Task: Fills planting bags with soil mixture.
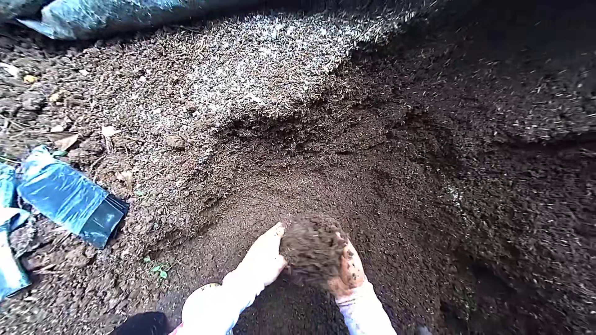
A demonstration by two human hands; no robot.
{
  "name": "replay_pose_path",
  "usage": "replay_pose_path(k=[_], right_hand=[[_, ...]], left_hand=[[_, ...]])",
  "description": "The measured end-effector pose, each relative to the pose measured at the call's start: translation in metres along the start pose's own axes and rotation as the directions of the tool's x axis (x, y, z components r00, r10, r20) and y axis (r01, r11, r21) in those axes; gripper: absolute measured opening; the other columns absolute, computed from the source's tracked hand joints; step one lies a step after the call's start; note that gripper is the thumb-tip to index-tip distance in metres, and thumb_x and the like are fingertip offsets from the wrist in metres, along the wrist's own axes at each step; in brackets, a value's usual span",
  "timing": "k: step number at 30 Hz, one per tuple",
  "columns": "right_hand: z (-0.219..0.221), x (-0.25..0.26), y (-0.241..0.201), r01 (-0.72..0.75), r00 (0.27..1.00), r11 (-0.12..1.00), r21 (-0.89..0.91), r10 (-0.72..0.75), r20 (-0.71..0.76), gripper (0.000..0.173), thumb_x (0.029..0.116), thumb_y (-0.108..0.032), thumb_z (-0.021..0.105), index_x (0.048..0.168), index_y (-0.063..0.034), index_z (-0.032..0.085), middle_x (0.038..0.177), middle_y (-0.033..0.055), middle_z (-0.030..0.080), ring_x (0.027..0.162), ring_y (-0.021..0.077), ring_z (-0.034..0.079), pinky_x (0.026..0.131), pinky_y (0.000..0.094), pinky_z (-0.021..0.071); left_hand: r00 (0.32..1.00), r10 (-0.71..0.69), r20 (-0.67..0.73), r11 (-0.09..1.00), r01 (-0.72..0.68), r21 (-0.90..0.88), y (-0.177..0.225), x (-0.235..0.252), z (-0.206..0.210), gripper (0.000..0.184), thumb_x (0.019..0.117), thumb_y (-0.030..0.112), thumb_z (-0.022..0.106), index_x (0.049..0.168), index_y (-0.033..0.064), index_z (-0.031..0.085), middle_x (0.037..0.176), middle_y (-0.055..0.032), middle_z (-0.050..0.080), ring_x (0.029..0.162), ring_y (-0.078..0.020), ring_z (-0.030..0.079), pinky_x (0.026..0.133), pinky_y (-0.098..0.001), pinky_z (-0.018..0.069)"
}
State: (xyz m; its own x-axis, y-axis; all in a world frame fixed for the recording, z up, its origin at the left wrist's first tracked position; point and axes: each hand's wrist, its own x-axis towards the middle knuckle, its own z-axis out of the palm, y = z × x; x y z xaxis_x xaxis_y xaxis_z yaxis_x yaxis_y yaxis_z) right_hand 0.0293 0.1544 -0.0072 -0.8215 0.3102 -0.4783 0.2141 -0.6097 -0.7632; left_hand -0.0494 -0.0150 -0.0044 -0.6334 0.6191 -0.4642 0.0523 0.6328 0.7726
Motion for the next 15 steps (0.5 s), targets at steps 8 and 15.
replay_pose_path(k=[8, 15], right_hand=[[-0.008, 0.007, -0.014, -0.062, 0.995, 0.921, -0.385, 0.025, -0.102, 0.046, 0.1075, -0.022, 0.043, 0.149, -0.0023, 0.045, 0.151, 0.0151, 0.05, 0.13, 0.0275, 0.057, 0.098, 0.0481, 0.0547], [-0.118, 0.086, 0.036, -0.483, 0.772, 0.868, 0.116, 0.485, -0.412, 0.088, 0.1047, -0.068, 0.021, 0.148, 0.0089, 0.029, 0.128, 0.0341, 0.059, 0.109, 0.0387, 0.067, 0.092, 0.0464, 0.0568]], left_hand=[[0.998, -0.069, 0.002, 0.997, 0.069, 0.017, -0.006, -0.002, -0.001, 0.083, 0.0951, 0.013, 0.067, 0.164, 0.0055, 0.021, 0.17, -0.0128, 0.024, 0.156, -0.0226, 0.029, 0.127, -0.0403, 0.0247], [0.995, -0.097, 0.002, 0.987, 0.096, 0.128, -0.004, -0.004, -0.003, 0.072, 0.1001, 0.022, 0.057, 0.165, 0.0146, 0.025, 0.17, -0.0046, 0.026, 0.153, -0.0208, 0.035, 0.122, -0.046, 0.0343]])
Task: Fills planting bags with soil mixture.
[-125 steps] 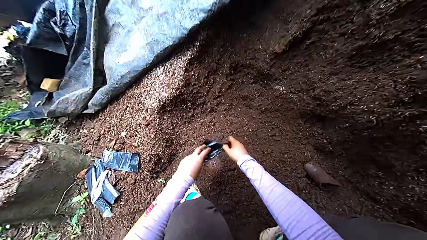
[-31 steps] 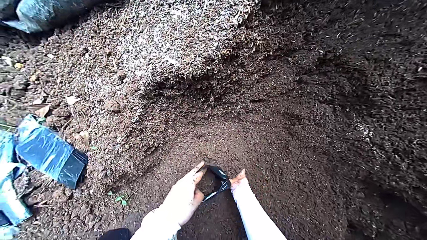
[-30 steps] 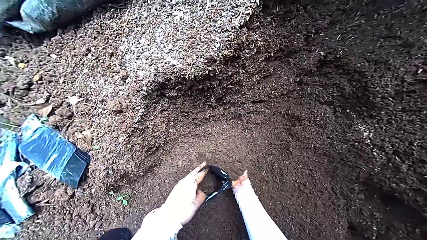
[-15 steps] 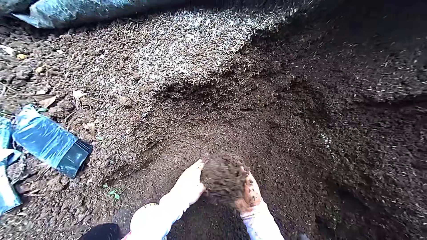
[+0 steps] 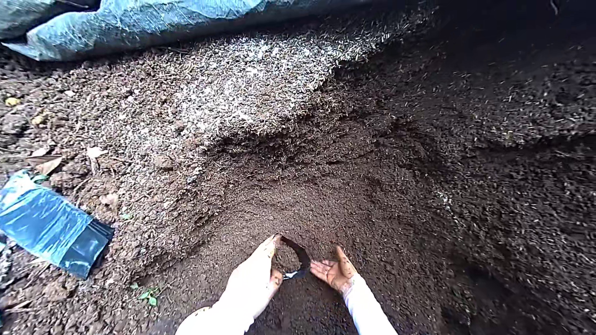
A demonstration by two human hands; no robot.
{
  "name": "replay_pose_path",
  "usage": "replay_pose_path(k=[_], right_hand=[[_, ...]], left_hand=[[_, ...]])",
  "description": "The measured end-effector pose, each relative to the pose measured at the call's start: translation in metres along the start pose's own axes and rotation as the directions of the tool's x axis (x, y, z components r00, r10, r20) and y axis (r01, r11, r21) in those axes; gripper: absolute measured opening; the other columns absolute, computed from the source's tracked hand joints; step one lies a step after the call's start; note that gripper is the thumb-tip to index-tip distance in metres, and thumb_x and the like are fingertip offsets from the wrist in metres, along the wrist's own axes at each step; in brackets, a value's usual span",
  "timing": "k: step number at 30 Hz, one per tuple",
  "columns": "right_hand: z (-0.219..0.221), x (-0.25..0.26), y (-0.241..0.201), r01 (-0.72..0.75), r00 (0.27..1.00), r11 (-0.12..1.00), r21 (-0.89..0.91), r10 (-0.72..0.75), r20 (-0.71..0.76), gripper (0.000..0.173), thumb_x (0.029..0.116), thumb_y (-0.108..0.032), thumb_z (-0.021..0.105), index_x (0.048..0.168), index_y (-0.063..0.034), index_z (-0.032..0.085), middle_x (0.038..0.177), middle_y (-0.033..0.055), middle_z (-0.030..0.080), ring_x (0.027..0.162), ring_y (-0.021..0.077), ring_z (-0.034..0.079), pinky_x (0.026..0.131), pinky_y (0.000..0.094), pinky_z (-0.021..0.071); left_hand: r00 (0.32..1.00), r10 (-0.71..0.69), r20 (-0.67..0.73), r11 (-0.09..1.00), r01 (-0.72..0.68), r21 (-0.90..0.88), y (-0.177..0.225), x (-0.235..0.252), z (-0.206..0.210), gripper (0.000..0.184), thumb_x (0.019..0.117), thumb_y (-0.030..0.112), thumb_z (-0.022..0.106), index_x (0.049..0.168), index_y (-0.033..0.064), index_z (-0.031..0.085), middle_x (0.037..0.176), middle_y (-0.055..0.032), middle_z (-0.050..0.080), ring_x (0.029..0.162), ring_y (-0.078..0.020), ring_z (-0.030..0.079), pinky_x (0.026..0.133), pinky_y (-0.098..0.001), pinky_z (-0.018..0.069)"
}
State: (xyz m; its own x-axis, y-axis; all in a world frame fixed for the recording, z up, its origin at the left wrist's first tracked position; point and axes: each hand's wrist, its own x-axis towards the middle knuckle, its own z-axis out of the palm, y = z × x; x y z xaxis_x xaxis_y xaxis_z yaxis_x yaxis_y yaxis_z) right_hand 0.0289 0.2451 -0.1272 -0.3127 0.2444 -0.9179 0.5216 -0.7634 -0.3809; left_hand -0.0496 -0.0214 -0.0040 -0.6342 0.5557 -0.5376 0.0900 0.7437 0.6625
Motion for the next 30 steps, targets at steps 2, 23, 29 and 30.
replay_pose_path(k=[2, 23, 29, 30], right_hand=[[0.019, 0.013, -0.004, 0.06, 0.998, 0.99, 0.125, -0.058, -0.022, 0.085, 0.1035, -0.069, 0.027, 0.15, 0.0024, 0.026, 0.128, 0.0335, 0.056, 0.104, 0.0412, 0.067, 0.086, 0.0502, 0.0589], [0.1, -0.033, -0.038, 0.18, 0.608, 0.93, 0.32, -0.361, 0.707, 0.064, 0.0975, -0.073, 0.04, 0.12, -0.0199, 0.068, 0.109, 0.0076, 0.077, 0.099, 0.0232, 0.075, 0.08, 0.0465, 0.0637], [0.092, -0.111, -0.005, 0.307, 0.712, 0.945, 0.113, -0.307, 0.631, 0.055, 0.1076, -0.055, 0.029, 0.124, -0.014, 0.062, 0.107, 0.0081, 0.075, 0.096, 0.0216, 0.074, 0.081, 0.0425, 0.0631], [0.092, -0.119, 0.002, 0.398, 0.734, 0.915, 0.059, -0.356, 0.579, 0.046, 0.1094, -0.044, 0.03, 0.128, -0.012, 0.057, 0.107, 0.0068, 0.074, 0.095, 0.0179, 0.073, 0.08, 0.0382, 0.0628]], left_hand=[[0.999, 0.003, -0.04, 0.999, -0.001, 0.052, -0.004, -0.002, 0.002, 0.064, 0.1013, 0.025, 0.053, 0.162, 0.0175, 0.034, 0.167, -0.003, 0.035, 0.148, -0.0223, 0.044, 0.117, -0.0494, 0.0403], [0.997, 0.063, -0.049, 0.993, -0.067, -0.102, 0.003, 0.014, 0.006, 0.061, 0.098, 0.007, 0.055, 0.157, 0.0044, 0.04, 0.162, -0.0144, 0.04, 0.15, -0.0248, 0.041, 0.123, -0.0423, 0.0324], [0.999, 0.009, -0.034, 0.995, -0.012, -0.101, 0.008, 0.005, -0.004, 0.048, 0.0992, 0.015, 0.064, 0.14, -0.0072, 0.053, 0.145, -0.0241, 0.054, 0.135, -0.0334, 0.054, 0.116, -0.0474, 0.0401], [0.999, -0.002, -0.034, 0.995, -0.001, -0.101, 0.008, 0.004, -0.005, 0.047, 0.0993, 0.016, 0.064, 0.139, -0.0077, 0.053, 0.141, -0.0249, 0.056, 0.132, -0.0344, 0.055, 0.114, -0.0481, 0.0414]])
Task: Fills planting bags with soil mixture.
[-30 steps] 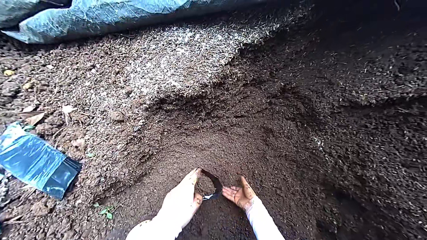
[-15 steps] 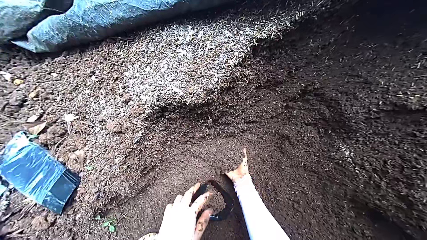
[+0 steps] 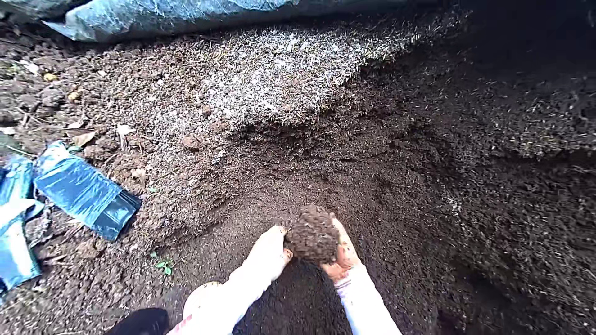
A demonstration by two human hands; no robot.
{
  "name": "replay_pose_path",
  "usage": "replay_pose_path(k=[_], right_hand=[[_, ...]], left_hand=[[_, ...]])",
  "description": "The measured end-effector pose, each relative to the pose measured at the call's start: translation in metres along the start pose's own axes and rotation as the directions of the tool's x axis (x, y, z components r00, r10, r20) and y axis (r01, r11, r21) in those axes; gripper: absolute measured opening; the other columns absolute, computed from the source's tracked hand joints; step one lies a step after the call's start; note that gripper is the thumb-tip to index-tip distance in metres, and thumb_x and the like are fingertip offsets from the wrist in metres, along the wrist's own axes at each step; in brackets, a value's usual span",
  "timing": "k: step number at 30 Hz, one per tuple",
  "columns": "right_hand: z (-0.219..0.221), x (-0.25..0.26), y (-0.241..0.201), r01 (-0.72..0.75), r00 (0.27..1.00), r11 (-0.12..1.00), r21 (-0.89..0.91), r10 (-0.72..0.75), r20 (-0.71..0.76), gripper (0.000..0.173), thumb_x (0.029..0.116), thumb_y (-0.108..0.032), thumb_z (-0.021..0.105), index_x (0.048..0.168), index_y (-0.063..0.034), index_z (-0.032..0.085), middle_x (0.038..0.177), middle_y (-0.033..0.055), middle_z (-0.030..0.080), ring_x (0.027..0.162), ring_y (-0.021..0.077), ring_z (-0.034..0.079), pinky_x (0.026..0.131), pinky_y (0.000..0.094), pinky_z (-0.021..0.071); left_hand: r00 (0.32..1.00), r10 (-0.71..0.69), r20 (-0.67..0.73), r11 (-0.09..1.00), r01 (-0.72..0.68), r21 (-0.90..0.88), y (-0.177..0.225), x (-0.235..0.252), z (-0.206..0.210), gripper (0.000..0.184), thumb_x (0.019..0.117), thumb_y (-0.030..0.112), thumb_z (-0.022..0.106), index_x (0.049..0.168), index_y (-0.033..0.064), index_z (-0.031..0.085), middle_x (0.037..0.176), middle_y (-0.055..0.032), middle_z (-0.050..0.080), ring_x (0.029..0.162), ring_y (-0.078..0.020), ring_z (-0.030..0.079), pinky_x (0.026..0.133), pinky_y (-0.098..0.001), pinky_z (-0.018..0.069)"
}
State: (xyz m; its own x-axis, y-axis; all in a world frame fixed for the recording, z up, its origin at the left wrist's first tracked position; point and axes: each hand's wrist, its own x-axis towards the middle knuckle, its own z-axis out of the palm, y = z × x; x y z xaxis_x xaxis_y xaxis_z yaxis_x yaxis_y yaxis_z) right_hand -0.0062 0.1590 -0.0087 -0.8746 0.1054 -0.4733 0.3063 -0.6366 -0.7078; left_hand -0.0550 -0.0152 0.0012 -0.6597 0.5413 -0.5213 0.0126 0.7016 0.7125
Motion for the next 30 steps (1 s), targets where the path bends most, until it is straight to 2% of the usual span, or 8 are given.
replay_pose_path(k=[4, 7, 12, 17, 22, 25, 27, 30], right_hand=[[0.009, -0.02, -0.003, 0.197, 0.975, 0.813, -0.548, -0.219, 0.026, 0.049, 0.1012, -0.021, 0.048, 0.145, 0.0006, 0.048, 0.142, 0.0097, 0.056, 0.126, 0.0125, 0.057, 0.101, 0.0326, 0.0519], [-0.003, -0.023, -0.008, 0.069, 0.968, 0.302, -0.951, -0.251, -0.009, 0.053, 0.0994, -0.028, 0.061, 0.144, -0.0009, 0.052, 0.148, 0.0215, 0.051, 0.133, 0.0285, 0.054, 0.107, 0.0416, 0.0493], [0.003, -0.01, 0.01, -0.198, 0.971, -0.275, -0.941, 0.075, -0.226, 0.044, 0.1113, -0.031, 0.038, 0.137, -0.0031, 0.06, 0.136, 0.0209, 0.064, 0.128, 0.0356, 0.061, 0.108, 0.0563, 0.0454], [0.024, -0.058, -0.007, -0.012, 0.964, -0.163, -0.987, -0.266, 0.032, 0.038, 0.1068, -0.027, 0.047, 0.114, 0.0015, 0.071, 0.11, 0.0222, 0.072, 0.102, 0.0379, 0.07, 0.089, 0.0608, 0.0522], [0.005, -0.046, 0.011, -0.031, 0.983, -0.222, -0.975, -0.182, 0.01, 0.039, 0.1068, -0.033, 0.052, 0.126, -0.0017, 0.066, 0.126, 0.0198, 0.067, 0.122, 0.0351, 0.064, 0.106, 0.0529, 0.0483], [-0.002, -0.05, 0.024, 0.357, 0.789, -0.255, -0.899, -0.433, 0.436, 0.024, 0.095, -0.014, 0.06, 0.109, 0.0004, 0.073, 0.115, 0.0174, 0.072, 0.114, 0.0334, 0.068, 0.101, 0.0463, 0.0534], [0.007, -0.058, 0.029, 0.464, 0.812, -0.238, -0.853, -0.27, 0.517, 0.026, 0.0948, -0.008, 0.056, 0.111, 0.0012, 0.074, 0.121, 0.0165, 0.072, 0.12, 0.03, 0.067, 0.106, 0.0423, 0.0531], [0.03, -0.06, 0.026, 0.314, 0.938, -0.259, -0.913, 0.233, 0.257, 0.064, 0.1019, -0.043, 0.059, 0.145, 0.0041, 0.053, 0.155, 0.0233, 0.047, 0.146, 0.0319, 0.045, 0.122, 0.0432, 0.0355]], left_hand=[[1.0, 0.025, -0.006, 1.0, -0.025, -0.01, -0.008, -0.006, 0.001, 0.065, 0.0984, 0.013, 0.065, 0.155, -0.0038, 0.037, 0.163, -0.0202, 0.037, 0.152, -0.0272, 0.036, 0.125, -0.0419, 0.0273], [0.999, 0.052, 0.007, 0.999, -0.052, -0.009, -0.019, -0.008, 0.003, 0.072, 0.0988, 0.01, 0.063, 0.161, 0.0026, 0.028, 0.17, -0.013, 0.026, 0.156, -0.0226, 0.028, 0.127, -0.0395, 0.0225], [0.995, 0.064, 0.077, 0.998, -0.066, 0.017, -0.019, -0.012, 0.003, 0.072, 0.1012, 0.013, 0.061, 0.163, 0.0056, 0.026, 0.168, -0.0144, 0.029, 0.155, -0.0271, 0.032, 0.126, -0.0462, 0.0257], [0.979, 0.196, -0.053, 0.968, -0.202, -0.152, -0.005, -0.057, -0.023, 0.067, 0.0995, 0.01, 0.06, 0.161, 0.0101, 0.035, 0.163, -0.0124, 0.04, 0.147, -0.0244, 0.043, 0.122, -0.0444, 0.0327], [0.982, 0.184, -0.036, 0.982, -0.185, -0.026, -0.026, -0.034, -0.004, 0.067, 0.0985, 0.006, 0.06, 0.161, 0.0081, 0.034, 0.165, -0.0121, 0.037, 0.15, -0.025, 0.04, 0.124, -0.0463, 0.0316], [0.961, 0.209, -0.179, 0.976, -0.217, -0.027, -0.023, -0.037, -0.014, 0.053, 0.0987, 0.007, 0.058, 0.151, 0.0084, 0.05, 0.154, -0.0143, 0.051, 0.141, -0.0279, 0.051, 0.118, -0.048, 0.0403], [0.948, 0.17, -0.269, 0.979, -0.131, 0.159, -0.01, -0.031, -0.019, 0.051, 0.0989, 0.028, 0.064, 0.146, 0.0111, 0.053, 0.146, -0.0155, 0.055, 0.132, -0.0351, 0.055, 0.103, -0.0569, 0.0482], [0.975, 0.114, -0.19, 0.916, -0.029, 0.4, 0.008, 0.001, -0.01, 0.058, 0.0996, 0.035, 0.065, 0.15, 0.0114, 0.049, 0.146, -0.0222, 0.051, 0.133, -0.0443, 0.049, 0.096, -0.0649, 0.0453]])
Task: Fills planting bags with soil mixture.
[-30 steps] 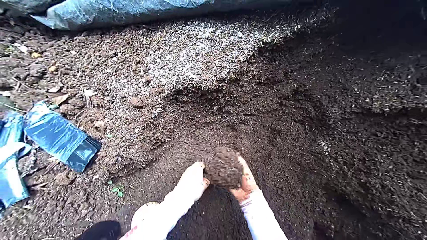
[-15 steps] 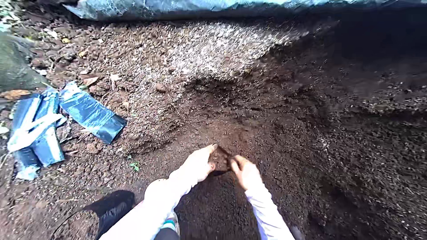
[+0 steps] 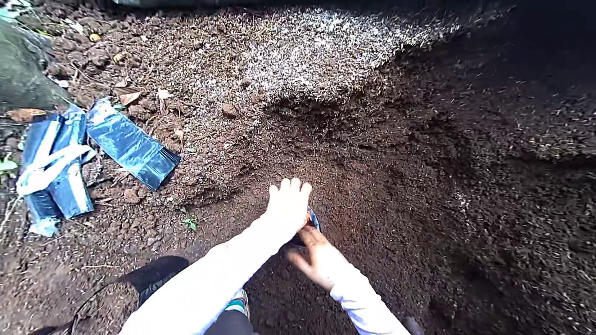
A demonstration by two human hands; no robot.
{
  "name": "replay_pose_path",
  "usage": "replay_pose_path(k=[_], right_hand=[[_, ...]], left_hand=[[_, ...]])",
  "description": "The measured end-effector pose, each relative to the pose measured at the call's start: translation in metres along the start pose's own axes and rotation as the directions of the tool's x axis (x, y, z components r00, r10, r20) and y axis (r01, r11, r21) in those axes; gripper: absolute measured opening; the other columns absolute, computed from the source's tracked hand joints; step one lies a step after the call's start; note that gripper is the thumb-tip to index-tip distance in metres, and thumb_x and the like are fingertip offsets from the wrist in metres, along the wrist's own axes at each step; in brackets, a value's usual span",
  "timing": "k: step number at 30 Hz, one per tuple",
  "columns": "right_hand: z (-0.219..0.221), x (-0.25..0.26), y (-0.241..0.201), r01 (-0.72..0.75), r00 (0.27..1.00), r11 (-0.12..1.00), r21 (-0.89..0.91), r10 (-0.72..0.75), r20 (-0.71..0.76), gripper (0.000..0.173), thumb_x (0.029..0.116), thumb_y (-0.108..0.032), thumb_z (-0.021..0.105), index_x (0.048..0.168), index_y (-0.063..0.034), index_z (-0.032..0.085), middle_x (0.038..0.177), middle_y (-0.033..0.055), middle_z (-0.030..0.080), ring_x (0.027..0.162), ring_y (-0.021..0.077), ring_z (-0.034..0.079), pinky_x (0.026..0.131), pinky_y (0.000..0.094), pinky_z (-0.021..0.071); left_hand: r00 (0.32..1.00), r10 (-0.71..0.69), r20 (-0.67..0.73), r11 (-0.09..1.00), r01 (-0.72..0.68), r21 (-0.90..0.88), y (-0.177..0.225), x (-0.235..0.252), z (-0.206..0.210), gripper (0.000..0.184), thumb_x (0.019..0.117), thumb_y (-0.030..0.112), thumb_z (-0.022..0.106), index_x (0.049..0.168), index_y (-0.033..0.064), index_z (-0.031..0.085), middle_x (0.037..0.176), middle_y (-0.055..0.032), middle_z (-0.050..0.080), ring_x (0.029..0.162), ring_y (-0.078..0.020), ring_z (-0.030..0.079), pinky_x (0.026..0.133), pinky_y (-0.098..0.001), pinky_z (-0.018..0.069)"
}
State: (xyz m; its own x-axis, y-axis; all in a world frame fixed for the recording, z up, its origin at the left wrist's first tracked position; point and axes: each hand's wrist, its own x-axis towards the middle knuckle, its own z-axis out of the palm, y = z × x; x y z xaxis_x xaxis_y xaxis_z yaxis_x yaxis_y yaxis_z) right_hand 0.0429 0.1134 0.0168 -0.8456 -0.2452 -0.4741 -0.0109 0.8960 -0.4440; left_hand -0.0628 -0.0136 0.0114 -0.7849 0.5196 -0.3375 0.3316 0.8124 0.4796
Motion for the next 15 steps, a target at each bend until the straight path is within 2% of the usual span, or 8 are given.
replay_pose_path(k=[1, 2, 4, 6, 8, 11, 13, 15], right_hand=[[0.001, -0.001, -0.004, -0.044, 0.994, 0.998, -0.033, 0.047, 0.099, 0.082, 0.0979, -0.056, 0.061, 0.151, 0.0045, 0.045, 0.161, 0.0242, 0.037, 0.151, 0.0326, 0.037, 0.125, 0.0437, 0.0306], [0.004, -0.005, -0.007, -0.074, 0.988, 0.995, -0.068, 0.082, 0.128, 0.096, 0.0932, -0.065, 0.062, 0.154, 0.0051, 0.039, 0.165, 0.0246, 0.031, 0.154, 0.0326, 0.031, 0.126, 0.0434, 0.0278], [0.018, -0.02, -0.008, -0.105, 0.992, 0.988, -0.117, 0.113, 0.061, 0.112, 0.0857, -0.075, 0.062, 0.156, 0.0081, 0.034, 0.166, 0.029, 0.025, 0.157, 0.0362, 0.024, 0.127, 0.044, 0.0245], [0.044, -0.038, -0.004, -0.124, 0.991, 0.986, -0.109, 0.119, -0.054, 0.119, 0.0795, -0.079, 0.065, 0.152, 0.012, 0.038, 0.162, 0.0355, 0.026, 0.155, 0.0438, 0.023, 0.126, 0.0476, 0.0272], [0.078, -0.052, 0.002, -0.119, 0.982, 0.989, -0.086, 0.105, -0.156, 0.115, 0.0762, -0.077, 0.069, 0.143, 0.0141, 0.05, 0.153, 0.0382, 0.04, 0.148, 0.0492, 0.035, 0.123, 0.0525, 0.0313], [0.108, -0.059, 0.005, -0.15, 0.982, 0.985, -0.091, 0.137, -0.13, 0.08, 0.0797, -0.065, 0.072, 0.122, 0.0033, 0.072, 0.132, 0.0285, 0.065, 0.132, 0.0458, 0.057, 0.116, 0.0592, 0.0393], [0.11, -0.055, 0.0, -0.206, 0.978, 0.973, -0.101, 0.208, 0.009, 0.063, 0.0877, -0.056, 0.069, 0.117, -0.0007, 0.075, 0.126, 0.0253, 0.069, 0.128, 0.0437, 0.06, 0.111, 0.062, 0.0417], [0.092, -0.042, -0.01, -0.305, 0.919, 0.947, -0.101, 0.321, 0.231, 0.061, 0.0941, -0.051, 0.064, 0.129, -0.0019, 0.069, 0.135, 0.025, 0.065, 0.133, 0.0414, 0.056, 0.112, 0.0613, 0.0398]], left_hand=[[0.999, 0.027, 0.045, 0.999, -0.028, 0.034, 0.003, 0.009, 0.012, 0.05, 0.1031, 0.026, 0.061, 0.149, 0.0112, 0.05, 0.141, -0.0254, 0.055, 0.128, -0.0471, 0.054, 0.093, -0.066, 0.0484], [0.994, 0.071, 0.087, 0.996, -0.075, 0.045, 0.004, 0.014, 0.024, 0.043, 0.1056, 0.015, 0.053, 0.148, 0.0113, 0.051, 0.133, -0.0269, 0.06, 0.116, -0.0476, 0.063, 0.086, -0.0637, 0.0531], [0.973, 0.159, 0.168, 0.987, -0.157, -0.024, 0.01, 0.006, 0.034, 0.043, 0.1074, 0.006, 0.043, 0.15, 0.0112, 0.049, 0.126, -0.0263, 0.063, 0.107, -0.0461, 0.067, 0.085, -0.0609, 0.0549], [0.944, 0.261, 0.2, 0.964, -0.245, -0.104, 0.017, -0.02, 0.041, 0.042, 0.1084, 0.008, 0.042, 0.149, 0.0127, 0.049, 0.123, -0.0251, 0.064, 0.101, -0.0455, 0.068, 0.082, -0.0606, 0.0553], [0.904, 0.372, 0.213, 0.925, -0.342, -0.163, 0.023, -0.046, 0.055, 0.043, 0.1073, 0.007, 0.045, 0.149, 0.0134, 0.05, 0.121, -0.0255, 0.064, 0.095, -0.0454, 0.069, 0.078, -0.0601, 0.0558], [0.842, 0.492, 0.219, 0.867, -0.454, -0.204, 0.024, -0.066, 0.079, 0.041, 0.1075, 0.006, 0.044, 0.147, 0.0113, 0.052, 0.117, -0.0259, 0.065, 0.092, -0.0446, 0.069, 0.074, -0.0579, 0.0566], [0.803, 0.534, 0.264, 0.844, -0.486, -0.227, 0.022, -0.069, 0.089, 0.04, 0.1084, 0.007, 0.042, 0.147, 0.0097, 0.051, 0.117, -0.0263, 0.064, 0.095, -0.0453, 0.069, 0.078, -0.0584, 0.0559], [0.766, 0.557, 0.322, 0.83, -0.499, -0.25, 0.02, -0.067, 0.094, 0.04, 0.1083, 0.005, 0.042, 0.148, 0.0076, 0.049, 0.119, -0.0278, 0.063, 0.097, -0.047, 0.068, 0.08, -0.0599, 0.0551]])
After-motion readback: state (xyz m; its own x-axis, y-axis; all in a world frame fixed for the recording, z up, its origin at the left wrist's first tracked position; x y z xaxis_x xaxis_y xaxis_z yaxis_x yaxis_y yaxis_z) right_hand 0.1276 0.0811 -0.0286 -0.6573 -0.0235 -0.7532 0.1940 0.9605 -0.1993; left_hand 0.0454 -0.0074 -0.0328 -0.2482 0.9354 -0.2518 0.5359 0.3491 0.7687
